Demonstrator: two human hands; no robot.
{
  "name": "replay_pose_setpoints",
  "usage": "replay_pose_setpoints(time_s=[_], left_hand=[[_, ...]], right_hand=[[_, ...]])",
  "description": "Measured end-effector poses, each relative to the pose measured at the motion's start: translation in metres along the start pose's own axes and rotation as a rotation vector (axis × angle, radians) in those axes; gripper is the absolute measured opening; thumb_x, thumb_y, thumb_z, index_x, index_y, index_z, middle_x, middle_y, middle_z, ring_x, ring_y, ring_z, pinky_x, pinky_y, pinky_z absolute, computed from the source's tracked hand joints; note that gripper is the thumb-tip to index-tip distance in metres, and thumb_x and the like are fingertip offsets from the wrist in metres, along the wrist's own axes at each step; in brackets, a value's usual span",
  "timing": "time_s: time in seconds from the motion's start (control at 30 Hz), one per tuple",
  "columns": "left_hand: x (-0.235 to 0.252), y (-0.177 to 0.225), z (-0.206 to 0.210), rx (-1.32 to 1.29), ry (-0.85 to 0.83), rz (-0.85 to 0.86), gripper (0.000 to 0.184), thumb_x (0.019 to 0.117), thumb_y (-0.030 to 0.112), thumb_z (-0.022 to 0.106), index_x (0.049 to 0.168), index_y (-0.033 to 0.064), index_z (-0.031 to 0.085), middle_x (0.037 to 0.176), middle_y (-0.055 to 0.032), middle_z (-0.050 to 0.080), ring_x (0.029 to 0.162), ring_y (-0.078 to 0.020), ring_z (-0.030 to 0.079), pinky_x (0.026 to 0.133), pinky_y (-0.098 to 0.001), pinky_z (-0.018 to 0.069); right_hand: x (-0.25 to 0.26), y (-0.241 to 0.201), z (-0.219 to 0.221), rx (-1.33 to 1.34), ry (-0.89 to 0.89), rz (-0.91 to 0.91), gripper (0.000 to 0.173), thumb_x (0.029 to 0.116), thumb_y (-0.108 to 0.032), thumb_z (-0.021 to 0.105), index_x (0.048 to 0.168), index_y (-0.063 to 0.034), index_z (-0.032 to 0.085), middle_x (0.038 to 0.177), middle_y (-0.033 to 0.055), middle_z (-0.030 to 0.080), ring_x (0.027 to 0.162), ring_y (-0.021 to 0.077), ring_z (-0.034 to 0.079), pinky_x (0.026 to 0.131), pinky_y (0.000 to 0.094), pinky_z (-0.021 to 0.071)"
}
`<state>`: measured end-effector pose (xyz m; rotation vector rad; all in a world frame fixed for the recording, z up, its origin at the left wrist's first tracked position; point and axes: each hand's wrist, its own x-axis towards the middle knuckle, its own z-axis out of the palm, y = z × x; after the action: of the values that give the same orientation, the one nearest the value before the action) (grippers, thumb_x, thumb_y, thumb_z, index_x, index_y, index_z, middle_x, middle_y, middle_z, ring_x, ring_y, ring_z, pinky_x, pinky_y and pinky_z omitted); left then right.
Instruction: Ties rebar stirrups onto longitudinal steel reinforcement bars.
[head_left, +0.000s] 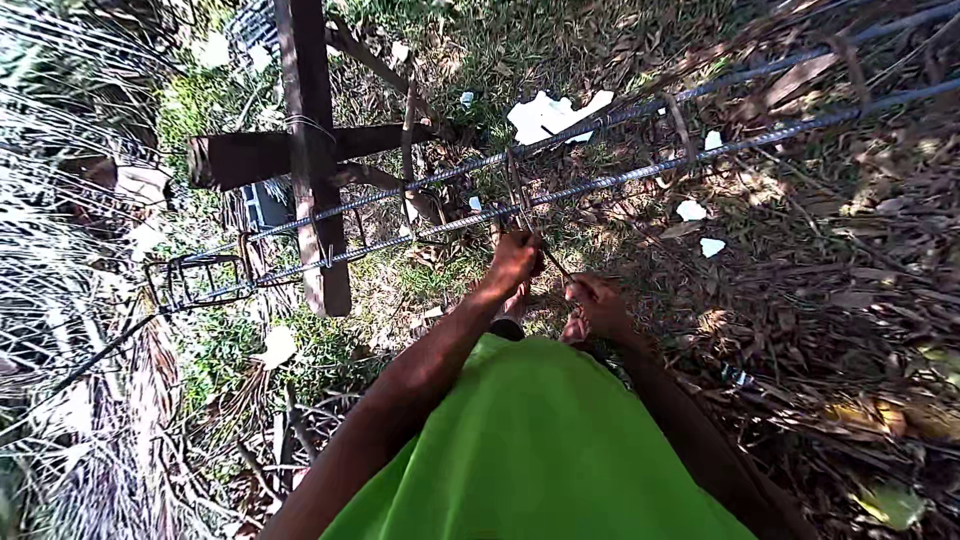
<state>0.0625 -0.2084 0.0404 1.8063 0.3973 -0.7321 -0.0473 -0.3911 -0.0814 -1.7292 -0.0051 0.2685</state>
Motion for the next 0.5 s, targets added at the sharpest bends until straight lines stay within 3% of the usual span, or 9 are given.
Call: replay_pose_setpoints(time_s=[0.33,0.5], left_hand=[[-0.002,0.001,0.003,0.005,0.001,-0.021,0.039,0.1128,0.028,0.04,0.108,-0.0009,0.065,0.075,-0.0082,0.065,0.063,-0.0167,0.065,0.061,-0.0335,0.0582],[-0.001,0.001,0.002,0.027,-0.006,-0.009,0.037,0.1126,0.026,0.04,0.108,-0.0013,0.065,0.074,-0.0077,0.065,0.062,-0.0161,0.065,0.062,-0.0338,0.0587]], right_hand=[[0.004,0.009,0.013,0.107,0.054,0.026,0.033,0.1072,-0.02,0.051,0.129,0.0022,0.064,0.106,0.0105,0.071,0.096,0.0105,0.068,0.091,0.0303,0.0565],[0.017,-0.003,-0.021,-0.017,0.106,-0.037,0.028,0.1047,-0.014,0.056,0.125,0.0011,0.067,0.101,0.01,0.073,0.091,0.0132,0.07,0.087,0.0345,0.0592]])
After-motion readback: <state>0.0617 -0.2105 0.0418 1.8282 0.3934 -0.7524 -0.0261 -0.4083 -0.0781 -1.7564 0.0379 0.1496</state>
